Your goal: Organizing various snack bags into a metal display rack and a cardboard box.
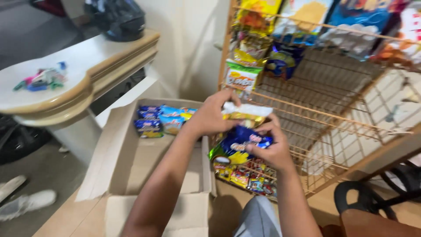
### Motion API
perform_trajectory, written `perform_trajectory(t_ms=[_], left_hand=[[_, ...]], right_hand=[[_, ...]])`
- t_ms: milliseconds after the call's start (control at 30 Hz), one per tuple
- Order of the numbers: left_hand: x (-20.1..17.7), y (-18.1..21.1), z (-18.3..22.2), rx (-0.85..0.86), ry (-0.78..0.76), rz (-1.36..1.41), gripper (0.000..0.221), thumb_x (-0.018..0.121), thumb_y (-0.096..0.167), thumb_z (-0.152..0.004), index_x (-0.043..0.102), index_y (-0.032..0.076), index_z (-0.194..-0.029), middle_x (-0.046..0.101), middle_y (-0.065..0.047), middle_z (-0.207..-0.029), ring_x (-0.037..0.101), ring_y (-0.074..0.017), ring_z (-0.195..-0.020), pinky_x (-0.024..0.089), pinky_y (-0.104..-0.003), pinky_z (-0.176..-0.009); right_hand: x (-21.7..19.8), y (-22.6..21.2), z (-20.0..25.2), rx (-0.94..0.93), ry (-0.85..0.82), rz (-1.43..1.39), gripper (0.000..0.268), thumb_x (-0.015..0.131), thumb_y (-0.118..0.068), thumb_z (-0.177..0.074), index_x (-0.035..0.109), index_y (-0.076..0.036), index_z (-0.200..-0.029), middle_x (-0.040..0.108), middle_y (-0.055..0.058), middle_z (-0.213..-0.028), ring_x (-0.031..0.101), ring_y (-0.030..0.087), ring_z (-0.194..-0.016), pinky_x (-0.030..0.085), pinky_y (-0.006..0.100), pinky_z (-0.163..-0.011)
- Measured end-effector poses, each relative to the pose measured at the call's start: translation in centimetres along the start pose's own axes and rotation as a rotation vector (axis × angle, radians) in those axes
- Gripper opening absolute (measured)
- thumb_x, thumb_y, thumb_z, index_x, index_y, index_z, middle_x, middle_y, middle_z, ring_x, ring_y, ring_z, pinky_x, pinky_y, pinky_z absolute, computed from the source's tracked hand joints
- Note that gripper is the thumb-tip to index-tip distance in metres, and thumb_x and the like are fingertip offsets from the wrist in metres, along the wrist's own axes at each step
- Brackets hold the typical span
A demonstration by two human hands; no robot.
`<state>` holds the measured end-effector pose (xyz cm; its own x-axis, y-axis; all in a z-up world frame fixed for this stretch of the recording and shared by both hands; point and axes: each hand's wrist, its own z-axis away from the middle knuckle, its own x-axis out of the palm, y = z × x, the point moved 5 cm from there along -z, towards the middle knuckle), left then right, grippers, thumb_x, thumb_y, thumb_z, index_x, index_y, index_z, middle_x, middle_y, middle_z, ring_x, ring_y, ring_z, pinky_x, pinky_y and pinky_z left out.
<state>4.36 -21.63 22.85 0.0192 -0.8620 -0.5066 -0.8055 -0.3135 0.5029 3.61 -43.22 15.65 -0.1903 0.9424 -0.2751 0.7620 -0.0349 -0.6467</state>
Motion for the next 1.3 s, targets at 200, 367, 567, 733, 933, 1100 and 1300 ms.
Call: perform_trajectory(t_ms=[200, 367, 567, 733, 933, 1100, 1300], left_hand=[[5.9, -1.6, -8.2, -0.065, 0.218, 0.639, 0.072, 0.089, 0.018, -0.081, 0.047, 0.005, -0.138, 0.066, -0.011, -0.123, 0.065, -0.019, -0.115, 0.054, -0.035, -0.103], [10.5, -4.9, -13.8, -0.103, 0.119, 1.179, 0.083, 0.09, 0.026, -0.079, 0.045, 0.002, -0.144, 0.064, -0.016, -0.133, 0.063, -0.0217, -0.122, 0.051, -0.036, -0.108], [14.1, -10.3, -18.0, 0.038, 0.208, 0.61, 0.093, 0.096, 0.027, -0.068, 0.046, 0.001, -0.141, 0.061, -0.015, -0.131, 0.059, -0.0231, -0.124, 0.048, -0.038, -0.109], [17.0, -16.0, -21.7, -0.086, 0.238, 0.503, 0.091, 0.096, 0.027, -0.066, 0.049, 0.001, -0.139, 0.064, -0.014, -0.13, 0.062, -0.0245, -0.122, 0.049, -0.038, -0.109], [19.3, -22.6, -25.4, -0.204, 0.359, 0.623, 0.081, 0.089, 0.017, -0.061, 0.046, 0.001, -0.128, 0.063, -0.019, -0.127, 0.064, -0.0297, -0.118, 0.054, -0.04, -0.099], [18.6, -19.4, -24.5, -0.2, 0.146, -0.352, 0.058, 0.074, 0.009, -0.074, 0.053, -0.002, -0.128, 0.055, -0.027, -0.136, 0.048, -0.0465, -0.128, 0.044, -0.049, -0.111], [17.1, -10.8, -17.1, -0.31, 0.223, -0.459, 0.064, 0.073, 0.02, -0.087, 0.046, -0.005, -0.139, 0.053, -0.031, -0.136, 0.052, -0.0465, -0.126, 0.047, -0.052, -0.105]], right_hand=[[-8.4, -3.5, -4.1, -0.124, 0.209, 0.315, 0.045, 0.091, -0.016, -0.072, 0.058, -0.007, -0.101, 0.052, 0.007, -0.12, 0.055, 0.021, -0.116, 0.045, 0.033, -0.104], [-14.9, 0.0, -7.5, -0.127, 0.224, 0.399, 0.04, 0.088, -0.014, -0.078, 0.059, -0.005, -0.103, 0.053, 0.007, -0.119, 0.055, 0.021, -0.116, 0.044, 0.033, -0.105], [-20.1, 9.2, -11.0, 0.267, 0.064, 0.252, 0.047, 0.086, -0.024, -0.082, 0.058, -0.004, -0.114, 0.058, 0.009, -0.113, 0.058, 0.018, -0.104, 0.05, 0.034, -0.091], [-22.9, 15.2, -14.2, 0.603, -0.076, 0.252, 0.06, 0.077, -0.033, -0.088, 0.055, -0.007, -0.137, 0.065, 0.006, -0.129, 0.061, 0.018, -0.116, 0.05, 0.034, -0.097], [-22.0, 18.3, -16.1, 0.722, -0.135, -0.122, 0.07, 0.078, -0.032, -0.087, 0.049, -0.004, -0.145, 0.061, 0.01, -0.134, 0.06, 0.02, -0.122, 0.053, 0.039, -0.101], [-21.4, 20.8, -16.4, 0.64, -0.071, 0.093, 0.07, 0.077, -0.032, -0.084, 0.044, -0.007, -0.141, 0.06, 0.005, -0.131, 0.062, 0.02, -0.115, 0.062, 0.037, -0.083], [-21.6, 19.5, -16.3, 0.579, -0.019, 0.354, 0.069, 0.081, -0.037, -0.083, 0.049, -0.008, -0.138, 0.064, 0.008, -0.124, 0.065, 0.021, -0.109, 0.058, 0.036, -0.085]])
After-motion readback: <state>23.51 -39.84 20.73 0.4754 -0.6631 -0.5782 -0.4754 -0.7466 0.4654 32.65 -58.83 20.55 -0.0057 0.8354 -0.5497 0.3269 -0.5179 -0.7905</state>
